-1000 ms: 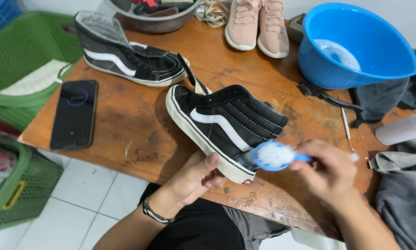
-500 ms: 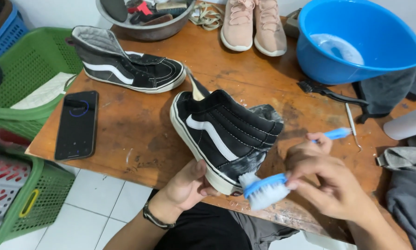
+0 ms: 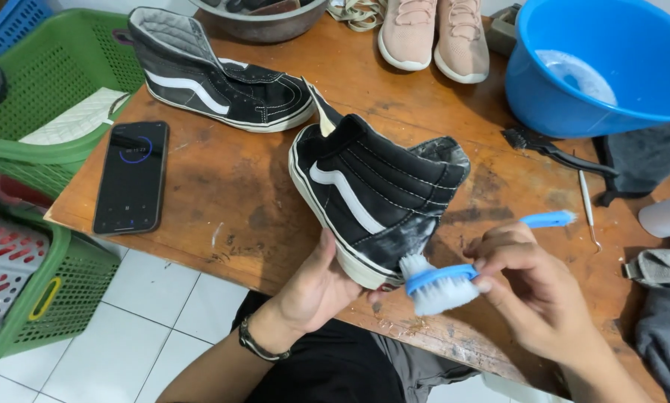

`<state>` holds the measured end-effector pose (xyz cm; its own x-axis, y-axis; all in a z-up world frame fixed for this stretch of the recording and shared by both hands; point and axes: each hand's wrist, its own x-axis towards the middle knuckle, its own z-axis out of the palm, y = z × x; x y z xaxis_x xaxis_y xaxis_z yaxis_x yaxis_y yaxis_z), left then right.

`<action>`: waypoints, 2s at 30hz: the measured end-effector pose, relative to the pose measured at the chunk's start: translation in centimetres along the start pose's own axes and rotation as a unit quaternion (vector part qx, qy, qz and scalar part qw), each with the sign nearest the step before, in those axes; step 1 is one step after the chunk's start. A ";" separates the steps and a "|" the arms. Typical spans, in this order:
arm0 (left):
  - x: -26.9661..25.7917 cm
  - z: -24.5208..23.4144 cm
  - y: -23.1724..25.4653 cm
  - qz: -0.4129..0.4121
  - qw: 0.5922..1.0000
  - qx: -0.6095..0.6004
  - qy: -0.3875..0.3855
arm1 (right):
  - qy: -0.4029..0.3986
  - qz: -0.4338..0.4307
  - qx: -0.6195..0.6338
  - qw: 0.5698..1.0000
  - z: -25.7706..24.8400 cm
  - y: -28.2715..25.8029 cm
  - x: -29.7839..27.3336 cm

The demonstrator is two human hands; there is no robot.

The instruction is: The person cleans a black sneaker by applying white foam from a bottle, scrubbing with a blue brush, and wiping with a gray cloth. The person handles the shoe, brush, foam bottle, and cloth on a wooden table.

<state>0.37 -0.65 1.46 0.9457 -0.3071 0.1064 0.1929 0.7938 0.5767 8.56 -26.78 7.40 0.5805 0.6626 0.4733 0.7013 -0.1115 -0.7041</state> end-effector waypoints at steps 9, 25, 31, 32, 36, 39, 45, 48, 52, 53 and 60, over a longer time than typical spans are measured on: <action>-0.2 2.1 -1.4 0.058 0.985 -0.120 0.113 | -0.088 -0.023 -0.161 0.983 1.5 -0.7 1.7; 1.0 2.6 -2.0 0.040 0.969 -0.123 0.212 | -0.142 -0.064 -0.162 0.974 0.9 -0.4 0.8; 2.1 2.3 -4.1 0.074 0.959 -0.220 0.163 | -0.139 -0.030 -0.106 0.984 1.2 -0.2 0.9; 2.3 2.3 -4.2 0.031 0.962 -0.215 0.168 | -0.147 -0.006 -0.131 0.980 1.0 0.6 0.8; 2.5 1.2 -5.3 -0.040 0.973 -0.168 0.155 | -0.152 0.044 -0.125 0.979 -0.4 1.2 1.3; 2.8 2.1 -5.0 0.030 0.961 -0.230 0.151 | -0.187 -0.005 -0.074 0.980 1.0 -0.7 2.3; 2.5 1.2 -5.8 0.018 0.969 -0.166 0.182 | -0.150 0.045 -0.148 0.976 -0.8 1.5 0.7; 3.0 2.2 -5.2 0.089 0.956 -0.218 0.173 | -0.185 0.008 -0.106 0.977 0.9 1.3 1.8; 2.5 1.4 -5.1 0.023 0.966 -0.157 0.202 | -0.152 0.037 -0.129 0.979 -0.4 1.9 1.6; 2.7 1.9 -4.7 0.026 0.960 -0.169 0.223 | -0.148 0.024 -0.131 0.980 -0.2 1.7 1.2; 2.3 1.4 -5.0 0.023 0.970 -0.158 0.185 | -0.134 0.045 -0.128 0.982 -0.7 1.9 1.6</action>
<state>1.20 -6.06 -0.07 0.9730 -0.1052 -0.2056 0.1641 0.9413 0.2950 11.08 -26.43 7.17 0.5385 0.8091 0.2354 0.7533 -0.3371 -0.5647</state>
